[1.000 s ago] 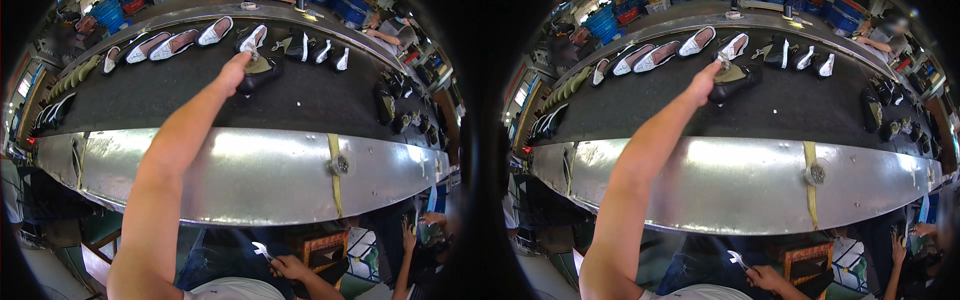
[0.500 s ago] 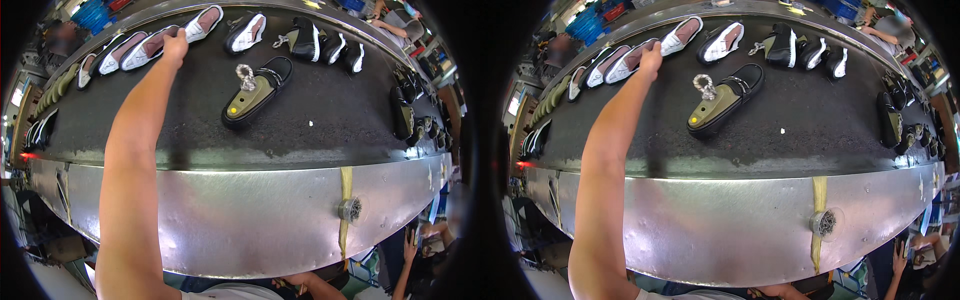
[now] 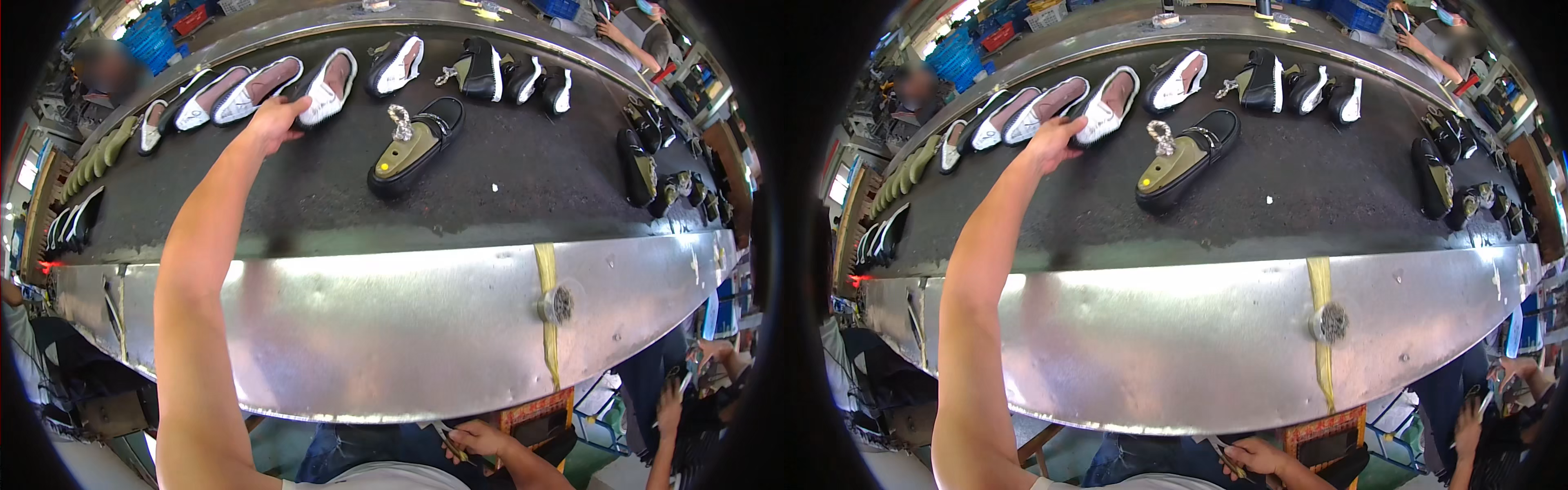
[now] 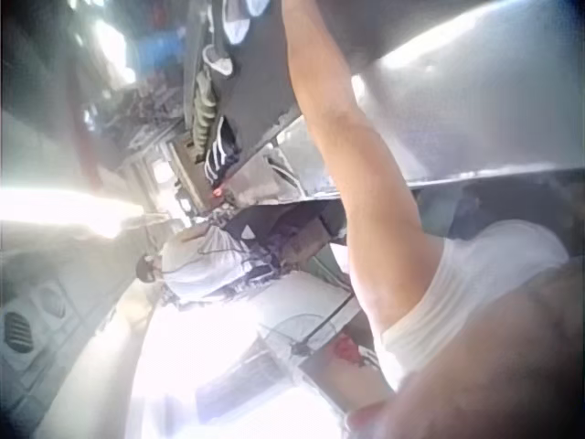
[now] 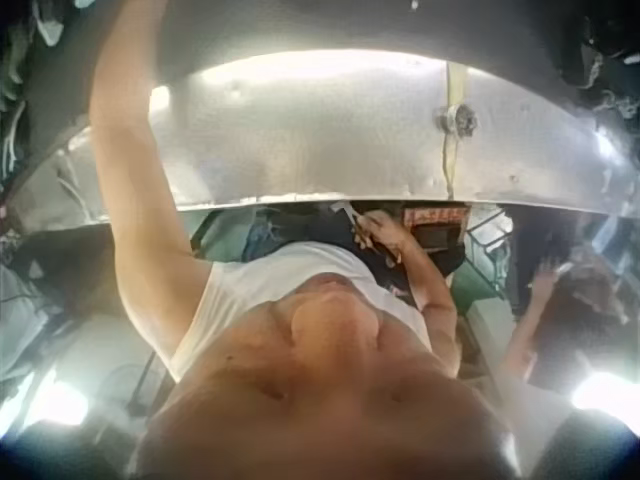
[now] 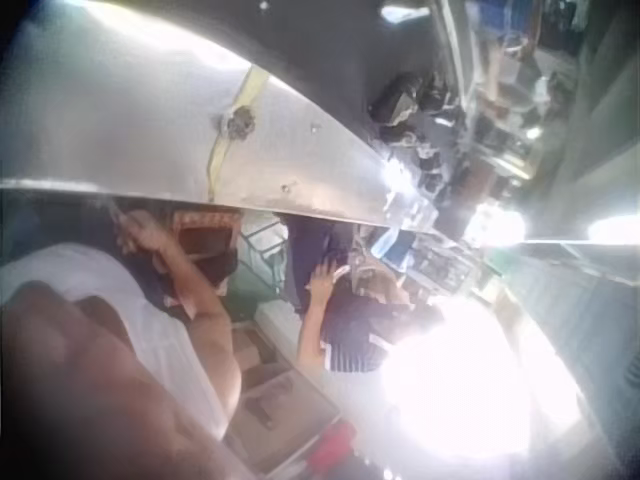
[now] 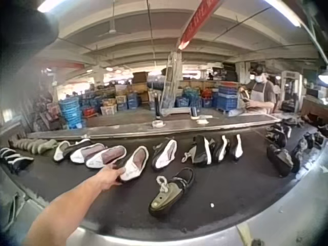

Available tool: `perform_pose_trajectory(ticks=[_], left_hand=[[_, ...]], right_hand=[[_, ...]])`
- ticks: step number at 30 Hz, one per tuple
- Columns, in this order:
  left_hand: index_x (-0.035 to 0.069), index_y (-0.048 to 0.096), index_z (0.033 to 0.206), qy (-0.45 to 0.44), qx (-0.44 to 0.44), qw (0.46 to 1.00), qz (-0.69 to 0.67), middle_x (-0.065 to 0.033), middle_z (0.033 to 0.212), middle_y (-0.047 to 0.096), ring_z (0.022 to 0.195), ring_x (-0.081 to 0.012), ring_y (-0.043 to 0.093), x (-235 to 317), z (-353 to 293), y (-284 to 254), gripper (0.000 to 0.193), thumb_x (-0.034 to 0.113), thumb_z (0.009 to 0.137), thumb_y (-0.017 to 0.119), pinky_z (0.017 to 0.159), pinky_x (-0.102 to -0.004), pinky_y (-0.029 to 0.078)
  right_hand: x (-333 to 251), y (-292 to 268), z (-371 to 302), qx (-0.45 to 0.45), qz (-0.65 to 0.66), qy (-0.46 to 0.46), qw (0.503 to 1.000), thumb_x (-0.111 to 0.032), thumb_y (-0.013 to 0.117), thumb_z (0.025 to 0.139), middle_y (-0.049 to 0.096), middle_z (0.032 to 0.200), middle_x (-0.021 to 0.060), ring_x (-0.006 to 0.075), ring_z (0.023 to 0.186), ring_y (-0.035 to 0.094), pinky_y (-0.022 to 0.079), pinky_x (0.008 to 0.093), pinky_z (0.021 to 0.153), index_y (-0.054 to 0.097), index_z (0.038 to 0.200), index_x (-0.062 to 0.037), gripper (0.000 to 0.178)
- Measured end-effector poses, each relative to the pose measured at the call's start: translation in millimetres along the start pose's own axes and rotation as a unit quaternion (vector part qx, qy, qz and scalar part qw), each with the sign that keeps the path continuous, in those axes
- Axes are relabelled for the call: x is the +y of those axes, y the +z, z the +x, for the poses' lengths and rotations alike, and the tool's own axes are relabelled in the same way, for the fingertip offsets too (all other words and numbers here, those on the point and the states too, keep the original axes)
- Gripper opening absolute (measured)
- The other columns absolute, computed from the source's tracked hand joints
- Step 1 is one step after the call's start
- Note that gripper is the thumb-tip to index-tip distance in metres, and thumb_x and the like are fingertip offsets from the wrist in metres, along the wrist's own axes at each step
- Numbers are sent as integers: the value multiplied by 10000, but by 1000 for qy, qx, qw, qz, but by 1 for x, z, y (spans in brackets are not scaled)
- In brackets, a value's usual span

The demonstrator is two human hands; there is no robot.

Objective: Manually fitting and smoothing the upper part of a shoe onto a last using a handheld tool.

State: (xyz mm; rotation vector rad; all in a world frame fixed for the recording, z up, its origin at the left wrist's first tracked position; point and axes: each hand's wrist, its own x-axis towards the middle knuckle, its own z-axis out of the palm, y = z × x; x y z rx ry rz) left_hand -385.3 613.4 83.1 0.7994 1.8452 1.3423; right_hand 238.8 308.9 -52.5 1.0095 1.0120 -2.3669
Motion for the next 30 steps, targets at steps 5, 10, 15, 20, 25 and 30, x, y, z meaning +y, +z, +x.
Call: perform_pose_trajectory(ticks=[5,10,15,20,25,30], left_hand=[[13,637,1176,4,-88,986,-143,-94,1109,700,963,-194,656,12,-172,-67,315,288,1025,612,784,-385,546],[-63,446,1412,62,-126,922,-361,-178,1308,626,1188,-309,643,-73,-449,-86,691,111,839,789,1047,-451,512],[-21,348,1536,-60,-203,940,-269,-150,1422,560,1305,-253,553,-165,-623,-57,922,151,788,858,1128,-402,413],[11,240,1601,-92,-218,958,-161,-185,1517,474,1394,-278,466,-233,-740,0,1033,191,804,872,1162,-383,361],[39,337,1566,-2,-361,834,417,-295,1417,538,1299,-417,559,-195,-742,28,1017,637,826,698,1083,-432,454],[-10,444,1489,-44,-311,898,309,-283,1336,610,1237,-399,612,-209,-693,103,924,637,862,653,1054,-423,472]], right_hand=[[28,28,0,15,-16,-7,1000,-396,437,1091,740,903,63,145,744,716,520,275,654,683,1101,-12,456],[79,63,2,37,-4,-71,997,-396,431,1090,735,911,82,164,744,720,515,291,642,677,1097,-1,464],[123,103,-12,118,17,-91,989,-403,431,1091,724,911,119,212,749,722,555,324,688,652,1099,27,484],[186,129,-21,203,111,-161,959,-490,428,1072,706,878,159,262,725,722,584,375,644,635,1067,43,572],[208,144,-37,265,158,-193,931,-476,437,1074,687,846,141,245,670,695,579,346,628,626,1065,39,549],[215,151,-56,293,62,-225,927,-299,541,1057,683,883,92,172,708,683,544,309,634,594,1185,29,355]])
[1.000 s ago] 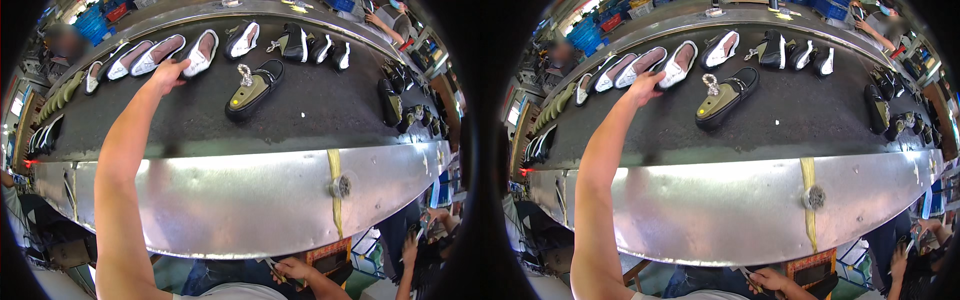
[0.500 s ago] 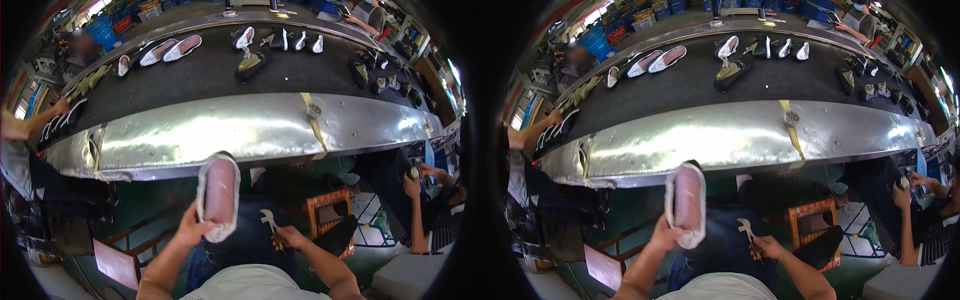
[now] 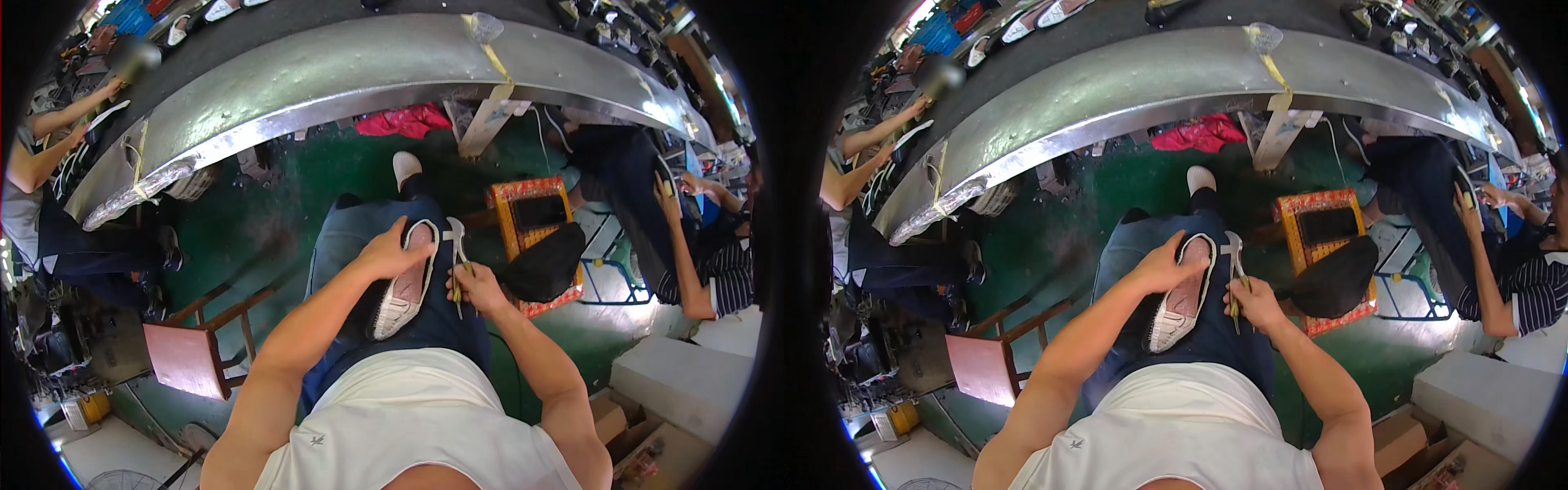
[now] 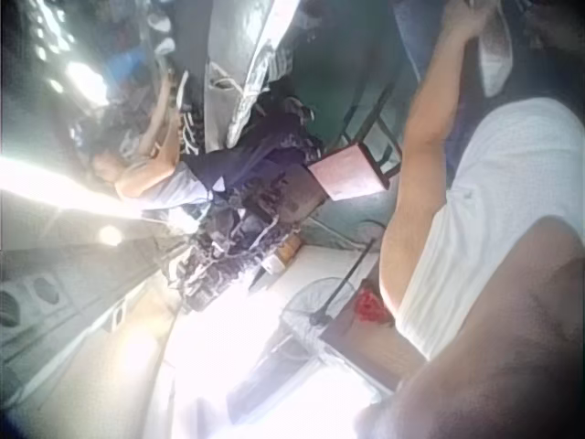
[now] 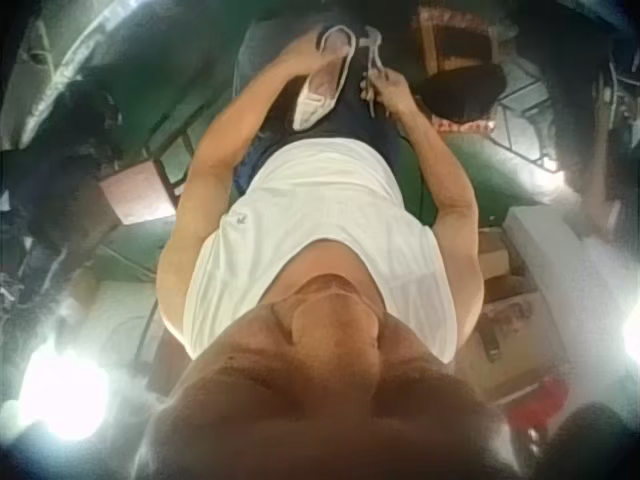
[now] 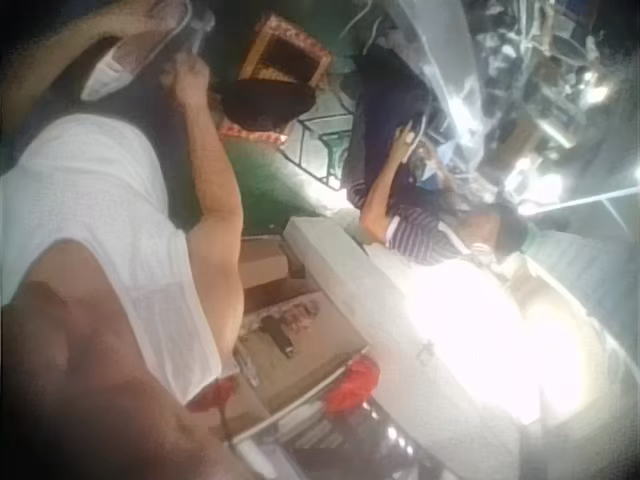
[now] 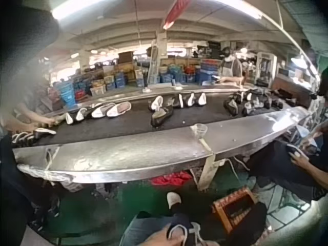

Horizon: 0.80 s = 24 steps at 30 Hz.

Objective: Manually fitting and smoothing the upper part of a shoe onto a last using a handheld tool.

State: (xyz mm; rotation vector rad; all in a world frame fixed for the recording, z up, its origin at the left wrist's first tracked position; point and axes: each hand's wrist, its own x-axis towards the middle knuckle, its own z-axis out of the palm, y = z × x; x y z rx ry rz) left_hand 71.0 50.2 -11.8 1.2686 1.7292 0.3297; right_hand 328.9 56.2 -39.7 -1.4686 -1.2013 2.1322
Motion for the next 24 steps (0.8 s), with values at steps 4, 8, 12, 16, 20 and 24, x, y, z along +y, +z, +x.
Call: perform_pose_trajectory(ticks=[4,8,12,16,20,24], left_hand=[[53,410,1528,42,-4,981,-188,-202,1305,629,1205,-278,613,-12,25,-13,790,416,905,735,1031,-379,477],[53,314,1571,180,45,899,-396,-123,1434,498,1265,-206,509,-10,-42,-45,798,140,914,760,1076,-339,433],[43,188,1610,262,111,896,-340,-159,1541,370,1405,-252,394,-18,-86,-39,899,144,915,749,1179,-366,307],[-16,175,1594,250,108,926,-262,-227,1563,315,1481,-340,310,-24,-104,-35,961,186,874,779,1211,-389,240],[11,171,1603,277,147,926,-212,-219,1566,311,1481,-347,291,-27,-104,-39,920,184,906,745,1218,-406,222],[123,266,1602,314,168,907,-225,-139,1557,336,1455,-257,319,-37,-85,-48,761,105,962,676,1193,-368,257]], right_hand=[[-12,6,-34,-17,-78,-107,991,-185,579,1024,669,894,72,142,744,660,531,289,672,584,1218,41,298],[-54,29,-76,-7,-225,-155,962,-163,618,985,648,832,74,159,729,639,522,306,688,598,1175,22,265],[-73,47,-66,-2,-296,-295,908,-193,642,974,614,767,131,265,686,621,507,361,675,607,1086,-3,223],[-92,56,-62,-51,-353,-287,889,-149,602,990,669,887,83,158,765,664,542,308,728,597,1173,40,263],[-93,61,-70,-65,-347,-274,894,-193,619,986,639,864,130,259,756,636,522,359,723,599,1118,17,249],[-83,58,-70,-90,-384,-271,878,-179,623,988,665,867,94,173,763,671,542,319,726,600,1145,31,263]])
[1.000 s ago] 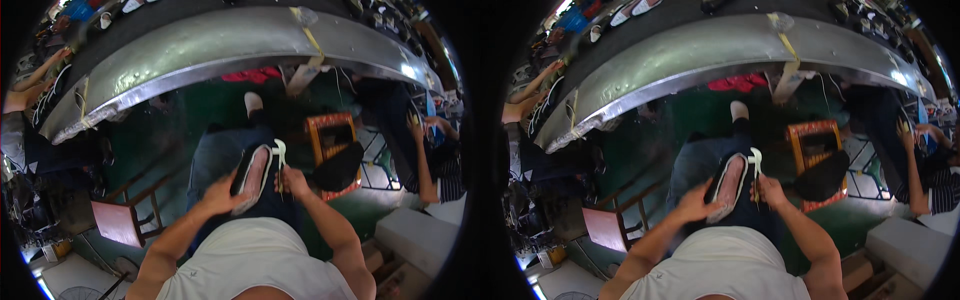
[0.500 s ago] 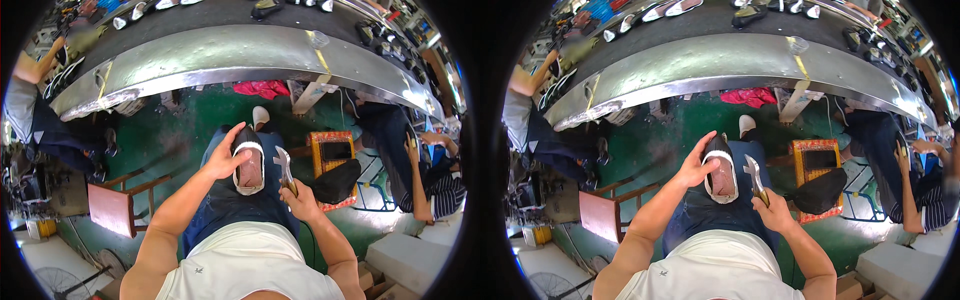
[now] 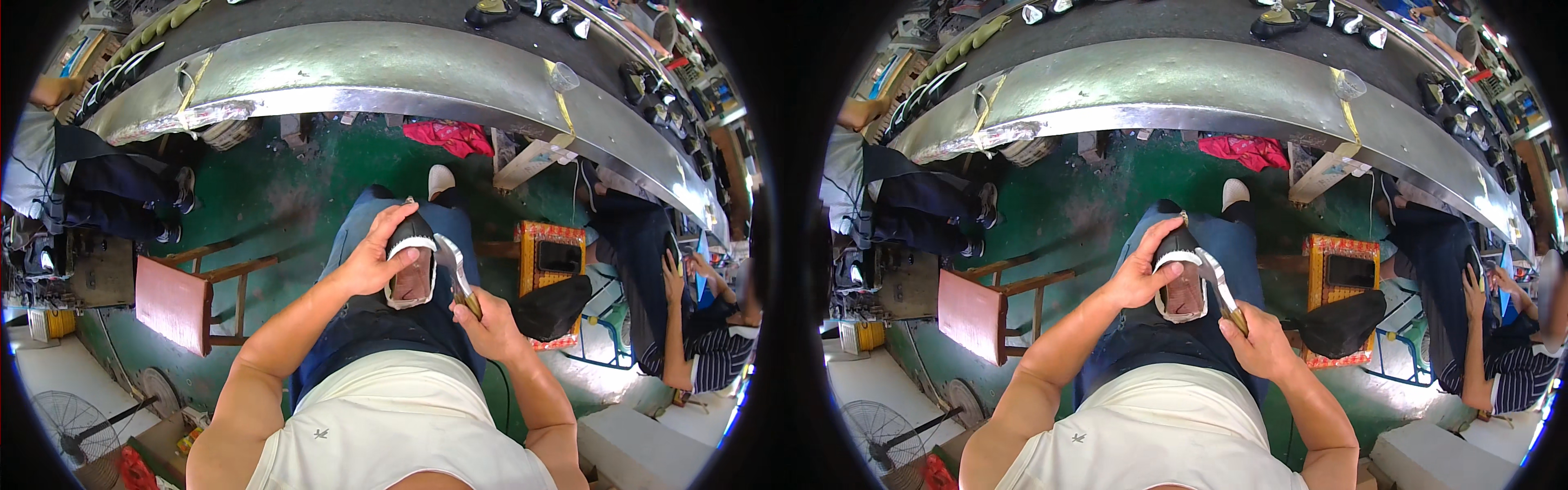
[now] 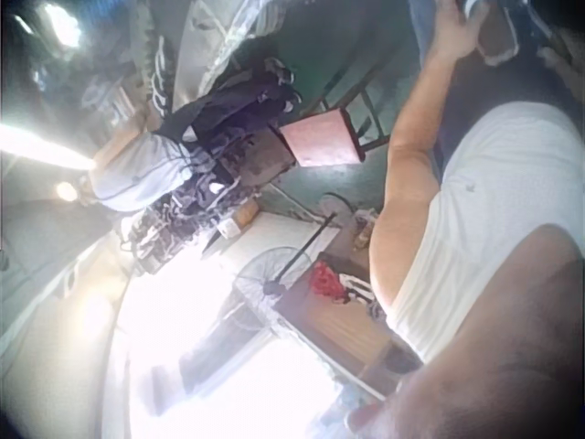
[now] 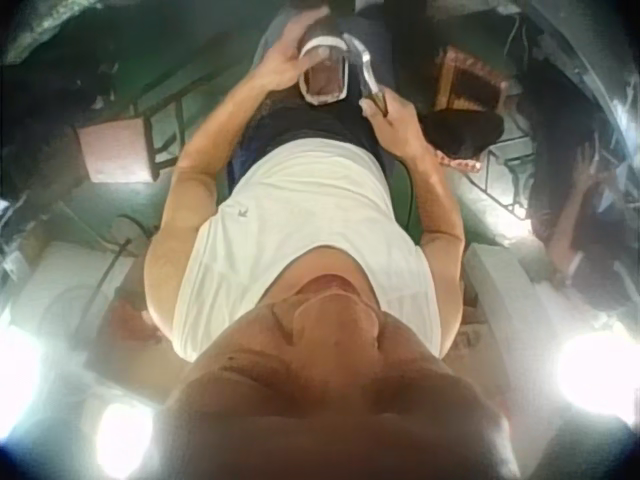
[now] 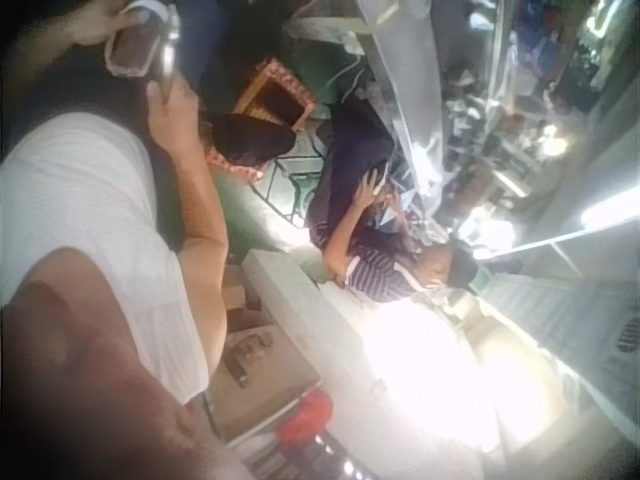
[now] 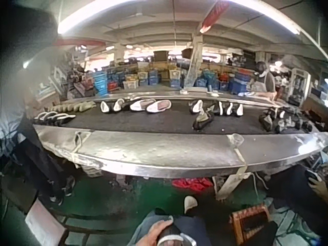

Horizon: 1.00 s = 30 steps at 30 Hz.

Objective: Manually fitting and smoothing the upper part of a shoe onto a last using a handheld tool.

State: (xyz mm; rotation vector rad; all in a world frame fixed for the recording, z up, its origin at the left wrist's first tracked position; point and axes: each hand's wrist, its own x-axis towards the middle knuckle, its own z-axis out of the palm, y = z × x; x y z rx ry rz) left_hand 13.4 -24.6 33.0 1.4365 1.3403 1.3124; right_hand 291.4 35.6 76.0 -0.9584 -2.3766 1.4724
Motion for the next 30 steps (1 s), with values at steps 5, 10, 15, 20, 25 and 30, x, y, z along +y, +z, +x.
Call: perform_pose_trajectory(ticks=[5,10,15,20,25,30], left_hand=[[147,345,1549,-48,-10,999,-4,-111,1529,364,1423,-244,365,-16,4,2,706,61,940,690,1178,-357,303],[155,307,1572,-87,-27,995,-46,-115,1531,371,1407,-236,392,-21,10,7,826,-19,879,722,1167,-347,330],[157,272,1590,-100,-37,993,42,-137,1550,357,1427,-250,380,-14,14,1,901,-19,846,749,1175,-365,334],[139,253,1594,-103,-35,992,65,-141,1524,397,1403,-242,410,-25,17,3,893,-37,854,722,1168,-355,340],[118,205,1608,-140,-35,989,-32,-123,1496,429,1356,-189,425,-40,14,-5,896,-29,875,699,1152,-320,335],[73,191,1612,-146,19,986,-75,-143,1523,427,1374,-186,417,-62,4,9,885,4,897,707,1155,-328,340]], right_hand=[[-36,-2,7,33,-7,-64,997,-247,550,1029,662,903,132,210,796,673,542,351,746,589,1144,40,312],[-25,19,27,143,9,-96,985,-321,489,1056,642,998,231,460,891,630,508,474,830,558,1229,31,398],[-28,15,37,74,-89,-25,993,-274,484,1053,637,1032,298,491,943,625,502,524,838,536,1192,59,365],[-3,31,41,135,-118,-56,982,-303,460,1062,644,1024,310,492,965,629,503,525,840,557,1151,56,382],[11,28,35,23,-69,55,996,-318,460,1063,649,1047,312,489,1009,627,507,512,862,553,1202,51,405],[28,36,43,104,44,52,992,-403,576,1013,659,1056,283,438,1020,656,508,488,886,547,1235,51,506]])
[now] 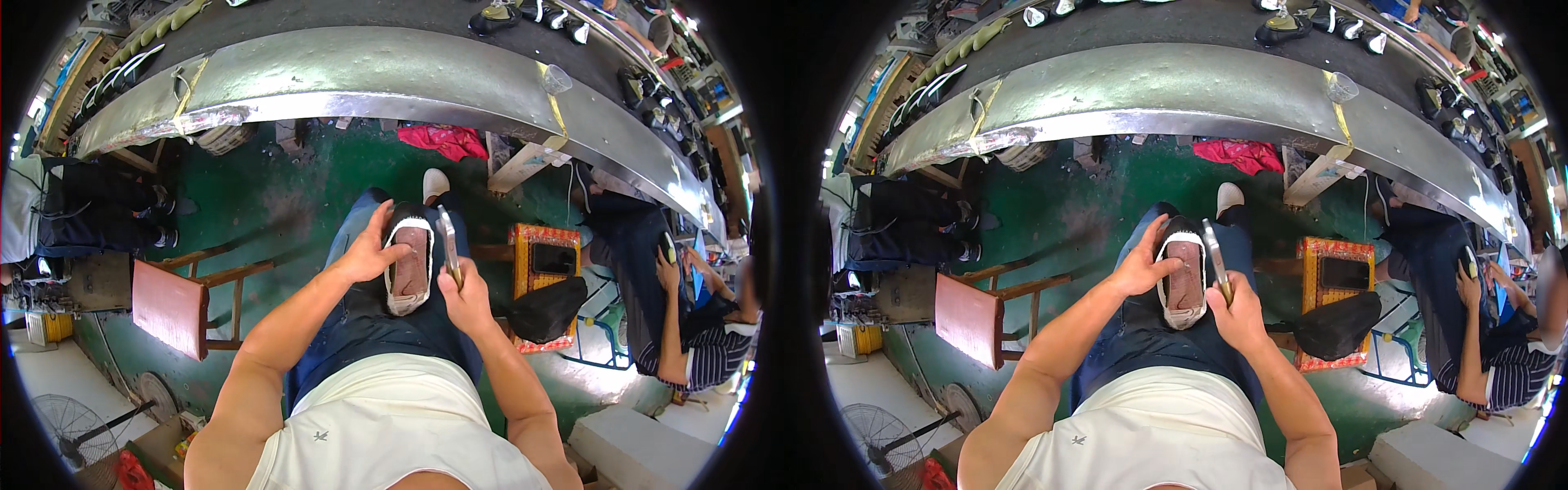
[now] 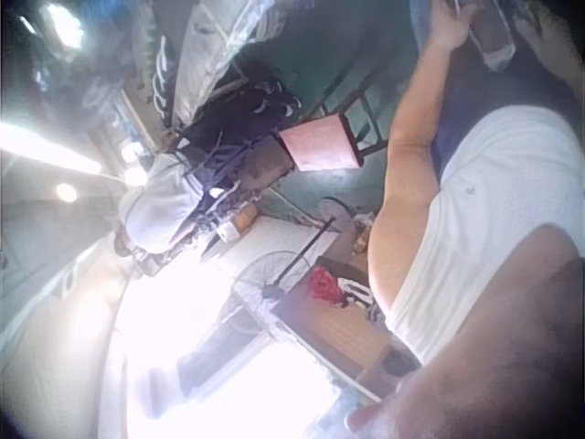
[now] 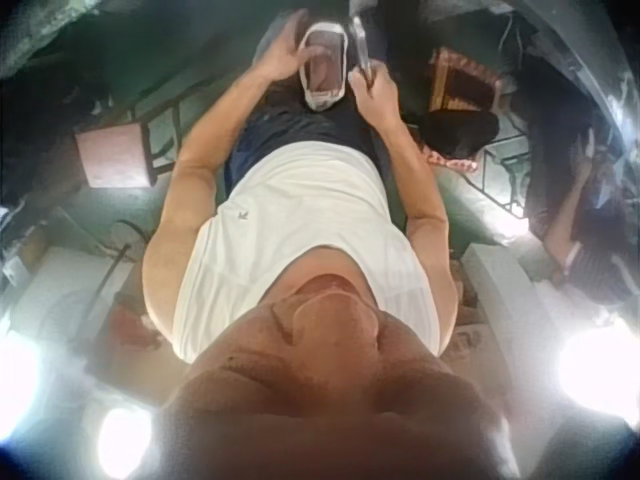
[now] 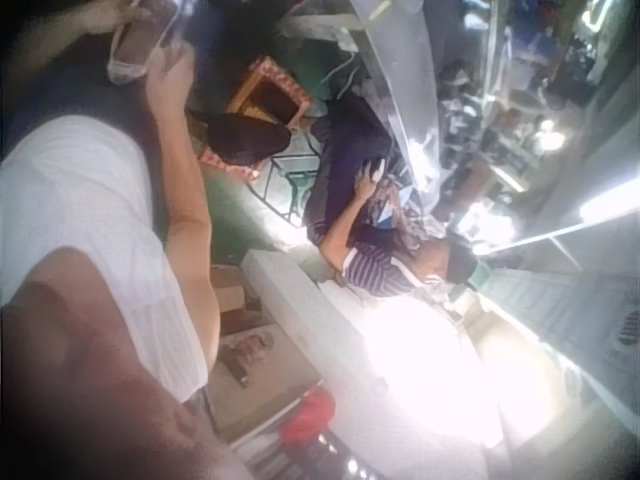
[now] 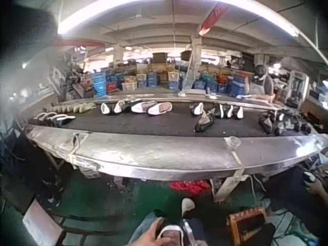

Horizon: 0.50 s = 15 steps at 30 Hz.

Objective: Manually fitting and smoothing the upper part of a shoe onto a last using a handheld tool.

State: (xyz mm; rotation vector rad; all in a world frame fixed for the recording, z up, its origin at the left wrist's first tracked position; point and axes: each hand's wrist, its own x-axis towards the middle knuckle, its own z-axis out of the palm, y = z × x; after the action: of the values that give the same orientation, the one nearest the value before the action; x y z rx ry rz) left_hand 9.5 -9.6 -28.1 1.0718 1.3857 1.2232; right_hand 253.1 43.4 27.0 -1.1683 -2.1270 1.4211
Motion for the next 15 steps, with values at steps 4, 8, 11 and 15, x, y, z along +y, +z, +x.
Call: perform_pose_trajectory(ticks=[4,8,11,15], left_hand=[[-66,374,1512,-26,63,995,-74,-214,1435,562,1336,-255,541,-10,-7,23,709,213,951,706,1091,-342,435],[22,480,1493,-142,85,975,151,-131,1298,668,1177,-190,619,7,-19,34,556,106,951,570,1032,-318,472],[40,464,1515,-87,50,987,123,-138,1313,665,1189,-198,623,-6,-17,29,689,-10,829,515,1032,-315,470],[50,287,1601,-99,-50,993,-29,-150,1514,493,1378,-227,483,-23,-15,36,904,-65,742,546,1156,-320,349]], right_hand=[[46,18,30,77,-74,1,994,-418,759,889,685,980,195,336,921,687,529,428,837,562,1196,45,590],[54,23,34,-19,104,147,983,-225,726,897,672,826,106,210,722,688,550,359,679,585,1050,36,334],[62,19,36,-5,58,129,990,-133,684,858,661,771,110,216,664,680,546,359,631,569,1015,31,255],[73,9,38,-1,62,159,985,-151,657,868,690,893,186,270,716,706,552,395,676,577,1091,38,303]])
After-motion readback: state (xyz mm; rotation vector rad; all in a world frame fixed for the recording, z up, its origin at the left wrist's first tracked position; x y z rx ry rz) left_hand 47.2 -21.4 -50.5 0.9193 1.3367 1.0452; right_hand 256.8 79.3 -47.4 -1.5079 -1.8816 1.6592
